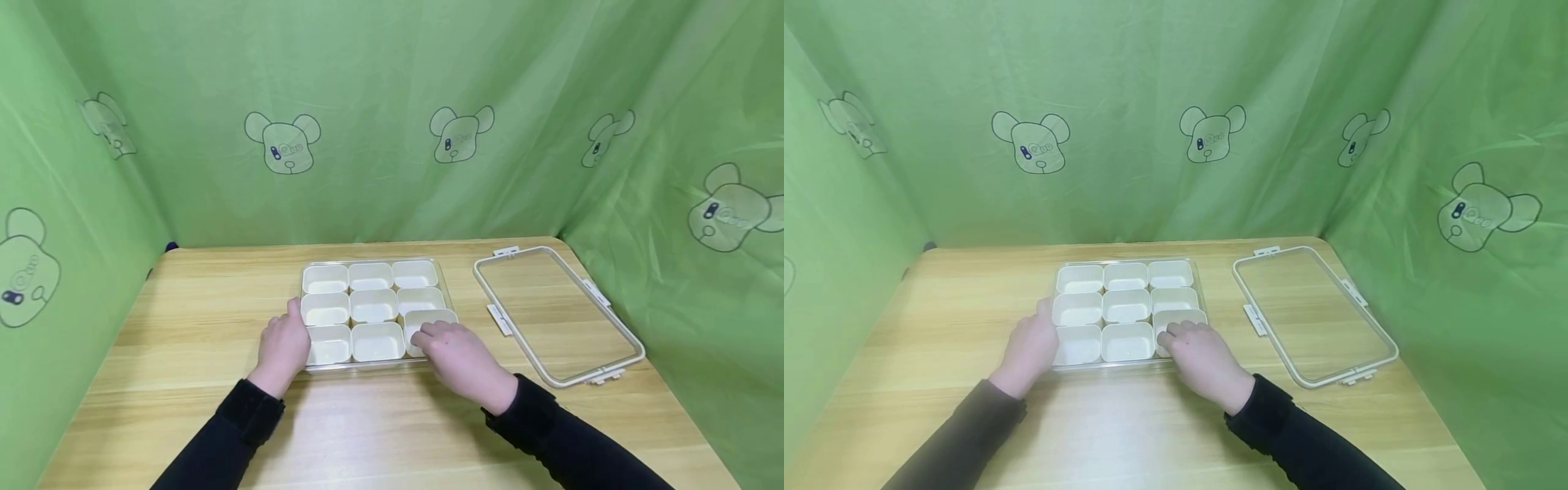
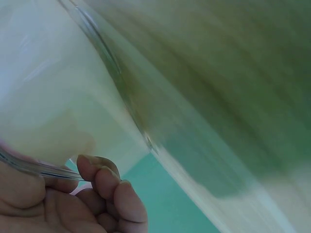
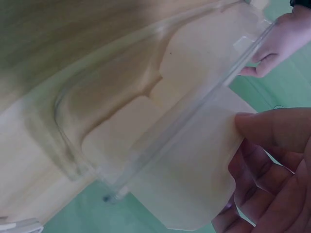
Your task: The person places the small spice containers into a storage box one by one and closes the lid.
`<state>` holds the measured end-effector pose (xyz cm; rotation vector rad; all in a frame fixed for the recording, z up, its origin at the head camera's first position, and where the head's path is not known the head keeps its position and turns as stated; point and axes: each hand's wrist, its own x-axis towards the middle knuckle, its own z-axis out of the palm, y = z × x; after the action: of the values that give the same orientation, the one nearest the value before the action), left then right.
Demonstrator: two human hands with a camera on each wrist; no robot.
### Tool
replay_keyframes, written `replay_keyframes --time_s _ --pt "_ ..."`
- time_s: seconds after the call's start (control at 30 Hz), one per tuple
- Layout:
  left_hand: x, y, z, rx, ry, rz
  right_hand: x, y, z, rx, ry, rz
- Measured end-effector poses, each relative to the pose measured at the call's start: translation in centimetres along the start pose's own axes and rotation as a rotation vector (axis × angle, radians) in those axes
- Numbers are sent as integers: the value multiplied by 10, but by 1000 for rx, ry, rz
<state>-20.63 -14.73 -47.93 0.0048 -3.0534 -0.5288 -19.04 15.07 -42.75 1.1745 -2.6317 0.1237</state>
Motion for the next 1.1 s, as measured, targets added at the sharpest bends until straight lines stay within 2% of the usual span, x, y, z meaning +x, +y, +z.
replay_keyframes --time_s 0.47,0.83,1.1 --pt "0 -1 -1 -17 11 1 -2 -3 9 10 -94 40" --pt "-1 0 -2 -13 9 6 -2 -3 13 10 -109 39" --pt "0 0 0 -5 17 14 0 -2 12 68 -150 64"
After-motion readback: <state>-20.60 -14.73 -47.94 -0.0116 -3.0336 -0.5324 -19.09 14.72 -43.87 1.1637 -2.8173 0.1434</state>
